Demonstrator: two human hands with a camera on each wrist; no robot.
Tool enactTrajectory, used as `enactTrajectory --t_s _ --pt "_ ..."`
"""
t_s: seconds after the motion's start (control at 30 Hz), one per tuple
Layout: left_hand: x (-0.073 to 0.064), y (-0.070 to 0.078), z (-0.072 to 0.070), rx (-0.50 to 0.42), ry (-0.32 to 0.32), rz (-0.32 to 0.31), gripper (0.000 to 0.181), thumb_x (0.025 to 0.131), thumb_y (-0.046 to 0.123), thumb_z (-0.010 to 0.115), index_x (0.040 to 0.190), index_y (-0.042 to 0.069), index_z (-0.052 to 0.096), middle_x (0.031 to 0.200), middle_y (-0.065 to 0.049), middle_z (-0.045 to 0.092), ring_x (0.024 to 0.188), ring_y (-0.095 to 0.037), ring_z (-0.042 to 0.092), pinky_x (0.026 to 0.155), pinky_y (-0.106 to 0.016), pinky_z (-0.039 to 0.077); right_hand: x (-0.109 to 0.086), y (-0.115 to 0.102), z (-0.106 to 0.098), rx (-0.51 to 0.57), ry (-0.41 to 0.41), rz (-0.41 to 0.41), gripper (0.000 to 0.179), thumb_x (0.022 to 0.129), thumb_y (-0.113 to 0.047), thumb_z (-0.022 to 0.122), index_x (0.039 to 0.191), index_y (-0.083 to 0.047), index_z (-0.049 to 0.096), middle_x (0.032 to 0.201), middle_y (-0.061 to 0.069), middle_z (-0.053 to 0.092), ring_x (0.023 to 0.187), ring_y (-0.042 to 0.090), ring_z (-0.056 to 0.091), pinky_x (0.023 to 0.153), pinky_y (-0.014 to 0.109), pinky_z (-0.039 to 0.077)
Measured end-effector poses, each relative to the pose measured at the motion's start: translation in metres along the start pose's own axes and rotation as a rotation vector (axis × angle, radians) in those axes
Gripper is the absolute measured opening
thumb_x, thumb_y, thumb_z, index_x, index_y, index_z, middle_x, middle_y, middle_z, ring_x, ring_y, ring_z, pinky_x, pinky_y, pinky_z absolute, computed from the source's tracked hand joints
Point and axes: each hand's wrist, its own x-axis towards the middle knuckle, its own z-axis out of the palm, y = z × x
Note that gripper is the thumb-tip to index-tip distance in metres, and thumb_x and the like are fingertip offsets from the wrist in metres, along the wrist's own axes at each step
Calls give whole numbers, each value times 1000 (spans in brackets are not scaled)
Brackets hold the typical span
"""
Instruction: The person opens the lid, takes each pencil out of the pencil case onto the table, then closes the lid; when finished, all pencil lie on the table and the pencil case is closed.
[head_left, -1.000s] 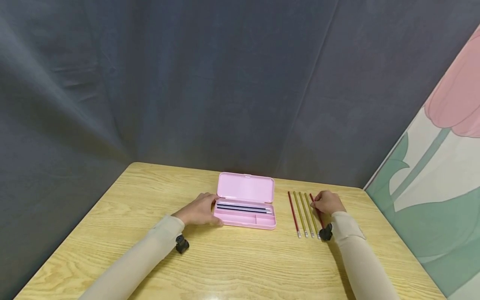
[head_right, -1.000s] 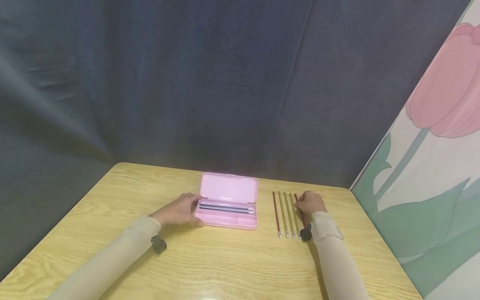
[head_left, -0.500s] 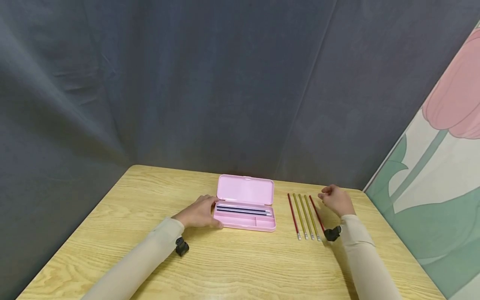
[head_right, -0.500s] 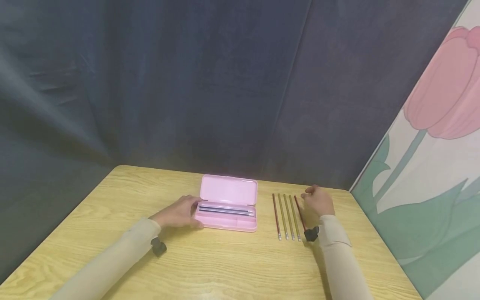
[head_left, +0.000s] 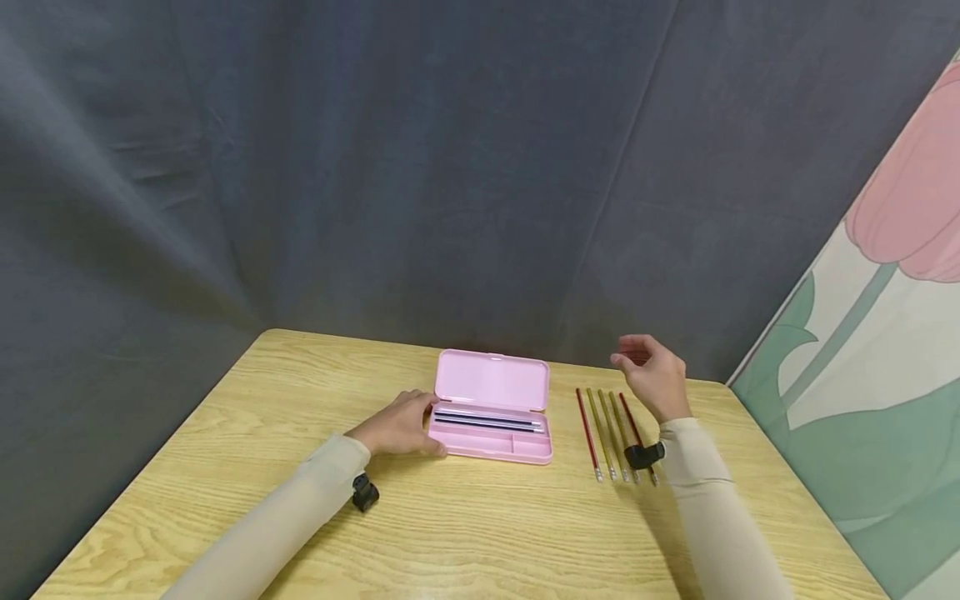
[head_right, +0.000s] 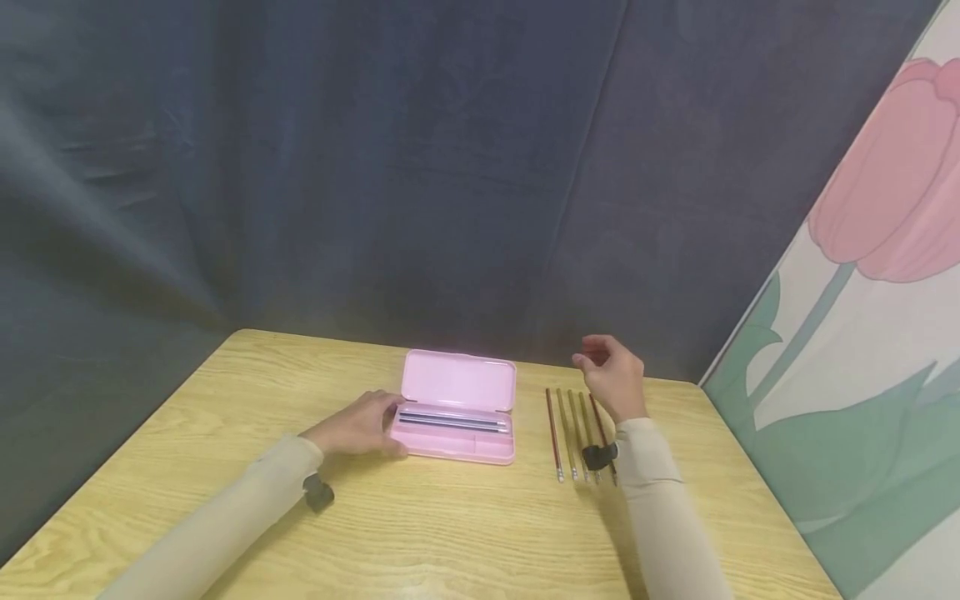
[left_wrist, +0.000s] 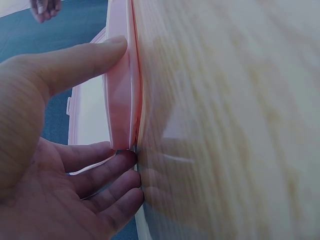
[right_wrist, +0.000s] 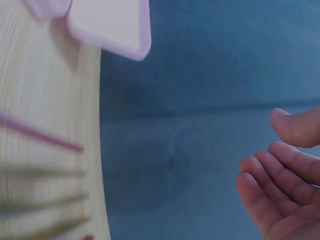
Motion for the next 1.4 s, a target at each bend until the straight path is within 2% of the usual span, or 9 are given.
enactTrajectory --t_s 0.17,0.23,0.3,0.5,0.67,0.87,1.1,1.4 --pt "2 2 0 2 9 0 87 74 38 88 146 8 51 148 -11 52 139 -30 44 117 -49 39 1 -23 13 10 -17 -102 25 94 -20 72 117 -9 71 106 11 76 92 25 72 79 22 52" --pt "3 3 1 -2 15 3 86 74 37 89 145 7 52 148 -11 53 138 -29 44 117 -49 39 1 -32 18 27 -38 -128 24 93 -18 73 116 -9 71 105 11 76 91 24 72 77 17 51" --pt "5 3 1 3 16 7 86 73 37 89 145 7 52 147 -10 53 138 -29 45 116 -49 39 -1 -41 24 49 -60 -145 23 92 -17 74 114 -9 71 104 12 75 90 23 72 76 18 52" --pt "8 2 3 3 20 19 87 73 37 90 145 7 52 145 -10 55 137 -29 45 117 -48 39 -6 -64 49 94 -139 -183 21 89 -10 75 110 -7 72 101 13 75 87 23 71 78 32 58" --pt "9 3 4 -5 19 18 88 72 37 90 145 6 52 145 -10 55 138 -29 44 117 -47 39 -14 -81 72 116 -227 -222 20 87 -8 77 107 -6 74 94 8 75 83 19 70 75 32 59" --pt "9 4 5 5 25 17 86 71 37 90 143 7 54 145 -10 55 137 -28 45 117 -46 39 -25 -96 95 84 -384 -277 17 88 -8 75 105 -8 74 94 4 75 83 15 70 76 31 60" --pt "9 6 5 19 30 17 84 71 37 91 140 6 55 141 -9 58 134 -28 47 115 -44 41 -38 -99 121 28 -504 -357 17 86 -5 73 103 -6 75 93 3 76 82 11 70 75 25 57" --pt "9 6 7 17 33 23 84 71 37 91 140 5 56 142 -11 57 135 -29 47 115 -45 41 -46 -96 137 -9 -563 -418 12 84 -4 75 95 -8 76 85 1 75 76 7 67 72 24 56"
